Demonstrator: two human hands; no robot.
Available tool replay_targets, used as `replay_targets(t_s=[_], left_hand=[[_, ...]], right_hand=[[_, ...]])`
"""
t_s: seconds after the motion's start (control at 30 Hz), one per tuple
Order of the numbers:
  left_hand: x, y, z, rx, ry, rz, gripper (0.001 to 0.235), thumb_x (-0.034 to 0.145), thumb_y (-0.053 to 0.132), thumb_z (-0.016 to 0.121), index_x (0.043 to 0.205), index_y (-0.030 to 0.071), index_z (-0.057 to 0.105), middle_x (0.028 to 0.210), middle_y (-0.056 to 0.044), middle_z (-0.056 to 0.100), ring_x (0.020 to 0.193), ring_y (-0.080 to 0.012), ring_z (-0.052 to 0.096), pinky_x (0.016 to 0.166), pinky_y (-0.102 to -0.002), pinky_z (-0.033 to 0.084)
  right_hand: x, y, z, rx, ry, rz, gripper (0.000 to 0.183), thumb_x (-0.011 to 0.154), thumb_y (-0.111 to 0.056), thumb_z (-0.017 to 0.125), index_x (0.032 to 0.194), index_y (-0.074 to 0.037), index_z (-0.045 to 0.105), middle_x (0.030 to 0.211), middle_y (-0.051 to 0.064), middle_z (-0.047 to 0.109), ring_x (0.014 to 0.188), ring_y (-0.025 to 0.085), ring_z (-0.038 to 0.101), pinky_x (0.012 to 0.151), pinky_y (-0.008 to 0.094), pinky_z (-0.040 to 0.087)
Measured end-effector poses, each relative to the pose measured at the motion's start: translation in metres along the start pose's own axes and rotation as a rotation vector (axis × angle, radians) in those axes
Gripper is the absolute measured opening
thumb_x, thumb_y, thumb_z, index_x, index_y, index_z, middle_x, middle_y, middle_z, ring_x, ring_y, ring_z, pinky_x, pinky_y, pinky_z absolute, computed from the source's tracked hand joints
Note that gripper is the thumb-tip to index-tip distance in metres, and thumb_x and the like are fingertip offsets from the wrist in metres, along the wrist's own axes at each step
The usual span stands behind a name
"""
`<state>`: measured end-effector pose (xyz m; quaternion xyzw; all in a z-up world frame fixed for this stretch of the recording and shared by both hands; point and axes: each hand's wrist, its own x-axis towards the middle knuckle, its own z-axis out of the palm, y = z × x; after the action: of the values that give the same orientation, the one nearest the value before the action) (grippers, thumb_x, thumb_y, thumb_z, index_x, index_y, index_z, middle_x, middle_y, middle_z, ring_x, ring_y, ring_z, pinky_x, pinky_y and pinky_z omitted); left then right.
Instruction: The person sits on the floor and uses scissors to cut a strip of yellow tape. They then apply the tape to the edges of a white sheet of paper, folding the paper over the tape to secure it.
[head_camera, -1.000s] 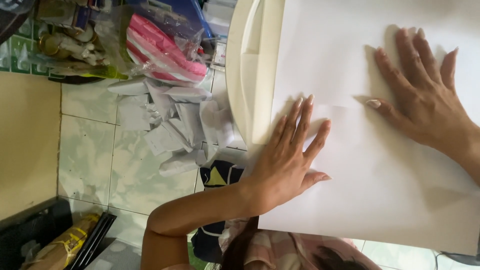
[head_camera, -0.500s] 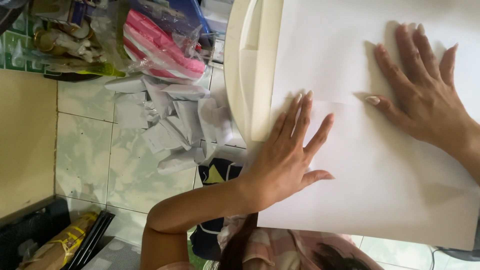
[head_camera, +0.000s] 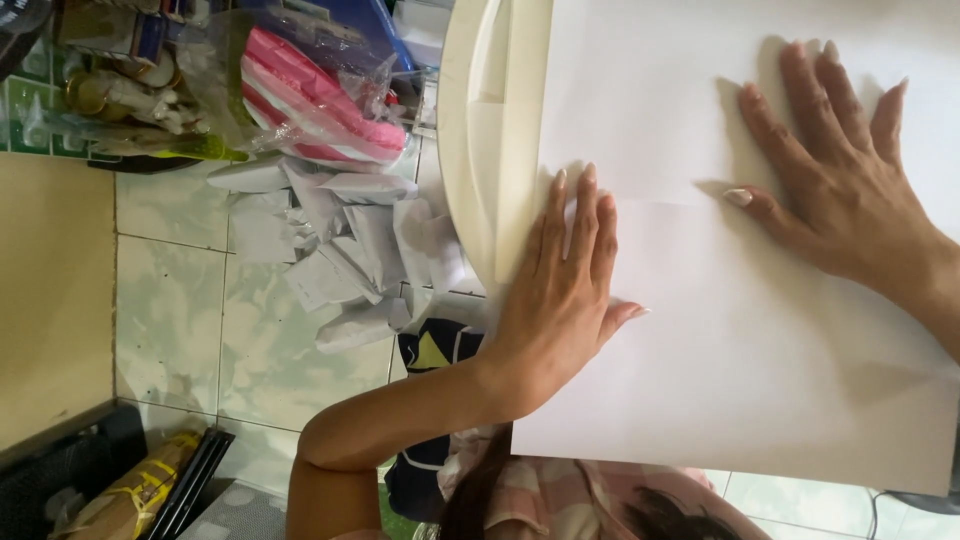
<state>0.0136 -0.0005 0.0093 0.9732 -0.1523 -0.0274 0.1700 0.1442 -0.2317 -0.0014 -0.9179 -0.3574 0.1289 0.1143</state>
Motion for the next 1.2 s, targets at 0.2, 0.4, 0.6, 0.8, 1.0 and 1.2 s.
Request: replay_targets(t_s=[0.2, 0.4, 0.6, 0.8, 1.0, 1.2], left_hand=[[0.001, 0.000, 0.001, -0.018, -0.014, 0.010, 0.089, 0.086, 0.050, 0.054, 0.135, -0.018, 0.022, 0.142, -0.039, 0.010, 0.136, -0.0508, 0.014, 0.116, -0.048, 0.015], [0.002, 0.000, -0.001, -0.007, -0.027, 0.014, 0.089, 0.086, 0.050, 0.055, 0.135, -0.018, 0.023, 0.142, -0.039, 0.010, 0.135, -0.0510, 0.015, 0.116, -0.048, 0.017], [0.002, 0.000, -0.004, 0.014, 0.001, 0.018, 0.090, 0.085, 0.050, 0.058, 0.134, -0.018, 0.025, 0.140, -0.039, 0.015, 0.134, -0.0505, 0.019, 0.115, -0.048, 0.020], [0.004, -0.001, 0.002, 0.190, -0.044, 0.034, 0.094, 0.088, 0.060, 0.050, 0.136, -0.015, 0.022, 0.141, -0.037, 0.017, 0.134, -0.0476, 0.022, 0.115, -0.045, 0.019], [0.012, -0.002, 0.011, 0.179, -0.136, -0.007, 0.099, 0.085, 0.074, 0.030, 0.145, 0.001, 0.003, 0.147, -0.029, 0.012, 0.135, -0.0412, 0.020, 0.112, -0.048, 0.015], [0.016, 0.000, 0.011, 0.211, -0.136, 0.023, 0.097, 0.086, 0.075, 0.018, 0.144, -0.003, 0.011, 0.148, -0.027, 0.011, 0.136, -0.0378, 0.012, 0.113, -0.045, 0.006]], right_hand=[[0.001, -0.002, -0.001, -0.005, 0.019, -0.009, 0.072, 0.086, -0.057, 0.022, 0.148, -0.022, 0.015, 0.155, 0.010, 0.001, 0.140, 0.023, -0.006, 0.105, 0.067, -0.009], [0.000, -0.005, -0.002, 0.010, 0.037, -0.017, 0.073, 0.088, -0.055, 0.024, 0.148, -0.015, 0.021, 0.155, 0.017, 0.005, 0.141, 0.032, -0.001, 0.103, 0.069, -0.007], [0.001, -0.006, -0.003, 0.017, 0.022, 0.001, 0.072, 0.087, -0.052, 0.029, 0.149, -0.017, 0.020, 0.155, 0.016, 0.005, 0.141, 0.029, -0.002, 0.105, 0.065, -0.010], [-0.006, 0.001, -0.006, -0.029, 0.031, -0.013, 0.071, 0.086, -0.054, 0.026, 0.148, -0.021, 0.017, 0.155, 0.011, 0.004, 0.140, 0.027, -0.002, 0.106, 0.068, -0.004], [-0.057, 0.038, -0.028, -0.042, 0.349, -0.016, 0.042, 0.085, 0.006, 0.078, 0.124, 0.015, 0.064, 0.133, 0.030, 0.057, 0.120, 0.040, 0.055, 0.100, 0.047, 0.048], [-0.113, 0.086, -0.024, 0.134, 0.472, 0.328, 0.023, 0.098, 0.026, 0.067, 0.120, 0.022, 0.061, 0.108, 0.028, 0.062, 0.088, 0.030, 0.060, 0.073, 0.033, 0.050]])
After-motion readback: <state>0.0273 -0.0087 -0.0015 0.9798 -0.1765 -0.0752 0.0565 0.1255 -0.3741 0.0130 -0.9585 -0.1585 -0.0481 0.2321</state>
